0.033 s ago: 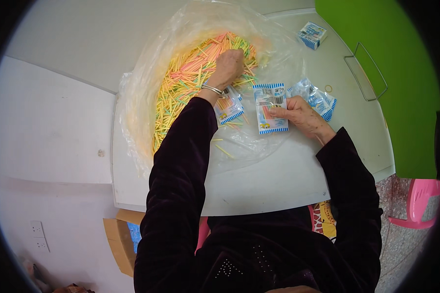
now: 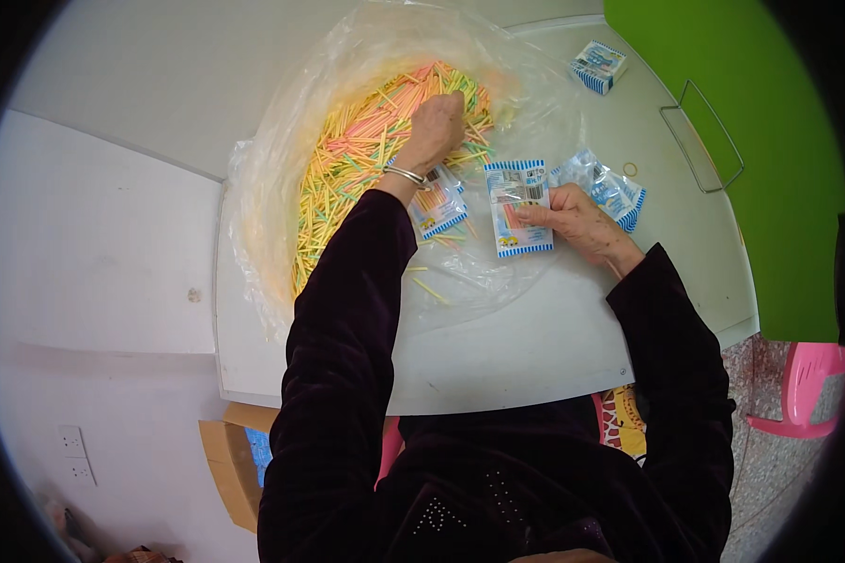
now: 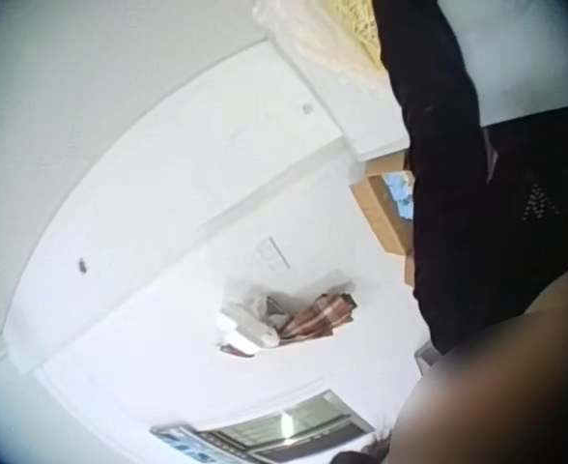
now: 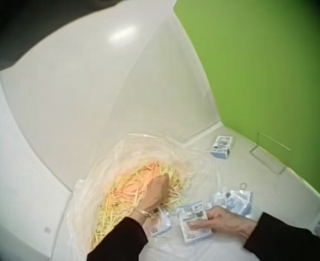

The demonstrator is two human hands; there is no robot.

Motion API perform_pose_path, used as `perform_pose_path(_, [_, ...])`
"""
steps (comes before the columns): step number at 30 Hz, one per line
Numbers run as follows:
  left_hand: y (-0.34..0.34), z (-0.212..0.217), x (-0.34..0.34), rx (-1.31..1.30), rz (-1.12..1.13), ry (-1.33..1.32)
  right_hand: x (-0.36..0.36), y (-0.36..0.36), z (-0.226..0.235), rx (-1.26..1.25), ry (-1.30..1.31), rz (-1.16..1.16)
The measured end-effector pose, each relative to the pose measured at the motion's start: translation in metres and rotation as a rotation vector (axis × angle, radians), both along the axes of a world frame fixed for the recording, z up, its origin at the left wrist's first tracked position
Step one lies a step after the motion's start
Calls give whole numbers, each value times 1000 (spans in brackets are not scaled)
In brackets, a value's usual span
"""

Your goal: Packing individual straws into small plastic bags at a workstation.

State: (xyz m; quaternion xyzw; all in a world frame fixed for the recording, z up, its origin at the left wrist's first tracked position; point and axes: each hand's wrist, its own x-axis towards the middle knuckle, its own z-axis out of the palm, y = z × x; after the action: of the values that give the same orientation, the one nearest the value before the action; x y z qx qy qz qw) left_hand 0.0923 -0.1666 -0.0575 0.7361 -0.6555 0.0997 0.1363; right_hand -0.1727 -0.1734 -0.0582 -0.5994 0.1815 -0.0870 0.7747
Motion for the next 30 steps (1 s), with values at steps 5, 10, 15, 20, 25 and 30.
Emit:
perform_pose_path(5, [19, 25, -18, -187, -13, 281, -1, -3, -6, -43, 42, 43])
perform_pose_path(10, [54, 69, -67, -242, -228, 1077, -1, -3, -8, -60, 35, 106])
perform_pose_path(15, [78, 72, -96, -224, -278, 1185, 1, 1, -12, -65, 19, 111])
perform_pose_path(20, [89, 70, -102, -240, -293, 1269, -1, 4, -2, -41, -2, 120])
perform_pose_path(25, [95, 78, -101, -408, -269, 1170, -1, 2, -4, -15, -35, 135])
perform_pose_path(30, [98, 53, -110, -209, -224, 1262, -2, 3, -3, -9, -61, 131])
